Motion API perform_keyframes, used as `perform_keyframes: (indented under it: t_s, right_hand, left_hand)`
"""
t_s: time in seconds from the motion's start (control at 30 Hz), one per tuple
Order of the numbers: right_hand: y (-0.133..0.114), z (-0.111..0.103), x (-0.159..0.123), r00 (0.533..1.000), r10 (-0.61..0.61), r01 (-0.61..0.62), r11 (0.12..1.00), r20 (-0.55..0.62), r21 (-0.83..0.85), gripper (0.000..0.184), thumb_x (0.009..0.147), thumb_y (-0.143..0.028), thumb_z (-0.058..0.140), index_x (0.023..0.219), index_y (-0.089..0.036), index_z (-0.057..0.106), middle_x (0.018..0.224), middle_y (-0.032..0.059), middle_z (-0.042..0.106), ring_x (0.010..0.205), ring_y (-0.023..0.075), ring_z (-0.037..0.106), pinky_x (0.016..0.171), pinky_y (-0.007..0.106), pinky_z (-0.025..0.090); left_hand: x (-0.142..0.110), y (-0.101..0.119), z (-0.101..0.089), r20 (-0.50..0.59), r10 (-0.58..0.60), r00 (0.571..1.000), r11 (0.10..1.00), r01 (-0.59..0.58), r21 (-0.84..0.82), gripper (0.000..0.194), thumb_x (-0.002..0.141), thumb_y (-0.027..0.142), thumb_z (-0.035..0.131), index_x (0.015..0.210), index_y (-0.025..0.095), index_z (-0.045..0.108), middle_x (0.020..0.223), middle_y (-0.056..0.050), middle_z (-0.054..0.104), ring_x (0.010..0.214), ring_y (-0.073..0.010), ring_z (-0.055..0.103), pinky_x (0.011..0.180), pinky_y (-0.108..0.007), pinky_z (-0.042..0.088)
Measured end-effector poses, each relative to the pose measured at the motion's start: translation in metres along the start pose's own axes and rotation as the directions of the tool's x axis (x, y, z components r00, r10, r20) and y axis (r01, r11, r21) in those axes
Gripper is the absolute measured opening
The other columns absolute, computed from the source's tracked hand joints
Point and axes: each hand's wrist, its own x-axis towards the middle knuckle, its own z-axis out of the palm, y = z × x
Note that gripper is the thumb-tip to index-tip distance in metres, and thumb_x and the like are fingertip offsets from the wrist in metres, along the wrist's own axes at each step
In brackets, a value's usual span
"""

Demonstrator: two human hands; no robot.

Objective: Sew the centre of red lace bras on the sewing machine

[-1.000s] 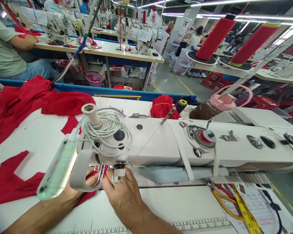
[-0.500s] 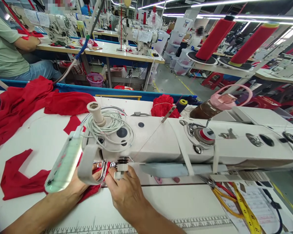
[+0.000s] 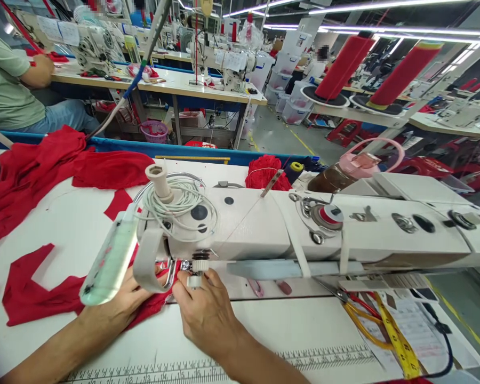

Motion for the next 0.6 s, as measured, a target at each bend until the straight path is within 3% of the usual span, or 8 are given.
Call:
perform_keyframes:
  t_s: [0.33, 0.43, 0.5, 0.6]
  right_hand:
    - [0.001, 0.004, -0.002, 1.000, -0.003, 0.003, 1.000, 0.008, 0.012, 0.026, 0.077, 0.000, 0.048, 0.094, -0.018, 0.059, 0.102, 0.0064, 0.070, 0.080, 0.0188, 0.056, 0.087, 0.035, 0.035]
    - [0.005, -0.002, -0.003, 1.000, -0.003, 0.003, 1.000, -0.014, 0.005, 0.025, 0.083, -0.003, 0.049, 0.100, -0.017, 0.062, 0.091, 0.0061, 0.068, 0.083, 0.0210, 0.057, 0.088, 0.036, 0.035]
    - [0.012, -0.014, -0.006, 0.996, 0.030, -0.035, 0.998, -0.085, -0.057, 0.023, 0.088, -0.006, 0.047, 0.100, -0.017, 0.063, 0.084, 0.0061, 0.066, 0.082, 0.0219, 0.058, 0.082, 0.035, 0.035]
    - [0.030, -0.036, -0.017, 0.971, 0.147, -0.196, 0.939, -0.188, -0.283, 0.022, 0.094, -0.010, 0.046, 0.100, -0.015, 0.066, 0.075, 0.0064, 0.064, 0.071, 0.0225, 0.057, 0.072, 0.035, 0.034]
  left_hand:
    - [-0.002, -0.007, 0.003, 0.065, 0.025, 0.998, 1.000, -0.024, -0.016, 0.044, 0.101, 0.015, 0.044, 0.141, 0.028, 0.055, 0.121, -0.010, 0.069, 0.116, -0.0282, 0.063, 0.107, -0.068, 0.042]
    - [-0.001, -0.007, 0.001, 0.092, 0.011, 0.996, 1.000, -0.011, 0.001, 0.047, 0.099, 0.011, 0.045, 0.141, 0.029, 0.054, 0.124, -0.011, 0.068, 0.119, -0.0293, 0.061, 0.105, -0.068, 0.044]
    - [0.001, -0.006, -0.002, 0.132, -0.006, 0.991, 1.000, 0.007, -0.005, 0.048, 0.098, 0.010, 0.046, 0.141, 0.030, 0.055, 0.123, -0.010, 0.068, 0.119, -0.0290, 0.060, 0.105, -0.068, 0.043]
    - [0.004, -0.005, -0.006, 0.169, -0.004, 0.986, 1.000, 0.006, -0.013, 0.050, 0.097, 0.008, 0.046, 0.140, 0.031, 0.056, 0.125, -0.009, 0.067, 0.122, -0.0282, 0.058, 0.107, -0.069, 0.041]
